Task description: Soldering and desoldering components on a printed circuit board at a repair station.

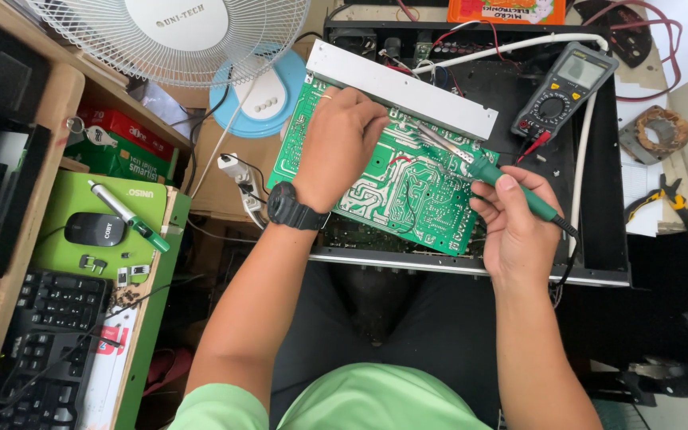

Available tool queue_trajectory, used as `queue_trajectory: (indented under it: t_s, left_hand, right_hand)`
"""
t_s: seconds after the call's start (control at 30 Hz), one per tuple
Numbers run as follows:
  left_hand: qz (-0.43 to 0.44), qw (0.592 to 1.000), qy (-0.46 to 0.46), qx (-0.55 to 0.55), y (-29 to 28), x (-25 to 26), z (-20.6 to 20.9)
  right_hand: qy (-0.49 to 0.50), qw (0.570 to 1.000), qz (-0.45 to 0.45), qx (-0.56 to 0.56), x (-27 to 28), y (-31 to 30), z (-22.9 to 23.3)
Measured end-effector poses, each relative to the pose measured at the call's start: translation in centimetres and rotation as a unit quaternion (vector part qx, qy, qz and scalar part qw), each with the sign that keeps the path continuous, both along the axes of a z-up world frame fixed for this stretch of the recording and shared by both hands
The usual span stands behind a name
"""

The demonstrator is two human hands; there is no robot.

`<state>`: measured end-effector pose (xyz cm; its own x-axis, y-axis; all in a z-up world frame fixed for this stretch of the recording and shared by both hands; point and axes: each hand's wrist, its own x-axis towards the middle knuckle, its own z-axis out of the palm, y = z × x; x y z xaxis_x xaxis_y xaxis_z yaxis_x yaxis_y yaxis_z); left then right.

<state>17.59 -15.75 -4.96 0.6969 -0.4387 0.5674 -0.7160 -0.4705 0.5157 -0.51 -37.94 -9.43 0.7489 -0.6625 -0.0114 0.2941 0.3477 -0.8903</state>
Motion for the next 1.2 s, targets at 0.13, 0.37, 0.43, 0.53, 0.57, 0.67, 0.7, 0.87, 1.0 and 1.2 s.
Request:
queue_trajectory:
  t_s: [0.13,0.37,0.43,0.53,0.57,0.67,0.7,0.87,1.0,1.2]
  left_hand:
    - [0.025,0.997,-0.063,0.041,0.3,-0.2,0.0]
    - [0.039,0.994,-0.095,0.037,-0.2,0.1,-0.5]
    - [0.039,0.994,-0.094,0.037,-0.2,0.2,-0.7]
    - [0.039,0.994,-0.091,0.038,-0.3,0.4,-1.1]
    - [0.037,0.995,-0.089,0.038,-0.3,0.4,-1.2]
    - [0.034,0.995,-0.089,0.034,-0.3,0.5,-1.4]
    - [0.034,0.995,-0.089,0.034,-0.3,0.5,-1.5]
    - [0.039,0.996,-0.078,0.032,-0.4,0.6,-1.6]
    - [0.039,0.996,-0.078,0.028,-0.4,0.5,-1.4]
    - [0.043,0.995,-0.087,0.030,-0.4,0.6,-1.5]
  right_hand:
    - [0.004,1.000,-0.002,-0.002,0.0,0.1,0.1]
    - [0.018,1.000,-0.008,-0.016,0.1,0.4,0.1]
    - [0.022,1.000,-0.008,-0.018,0.1,0.4,0.2]
    - [0.029,0.999,-0.009,-0.024,0.2,0.4,0.3]
    - [0.033,0.999,-0.009,-0.028,0.2,0.5,0.3]
    - [0.032,0.999,-0.009,-0.032,0.1,0.5,0.3]
    - [0.031,0.999,-0.008,-0.032,0.2,0.5,0.3]
    - [0.029,0.999,-0.006,-0.031,0.2,0.4,0.1]
    - [0.027,0.999,-0.005,-0.032,0.2,0.4,0.1]
    - [0.028,0.999,-0.001,-0.035,0.2,0.3,0.1]
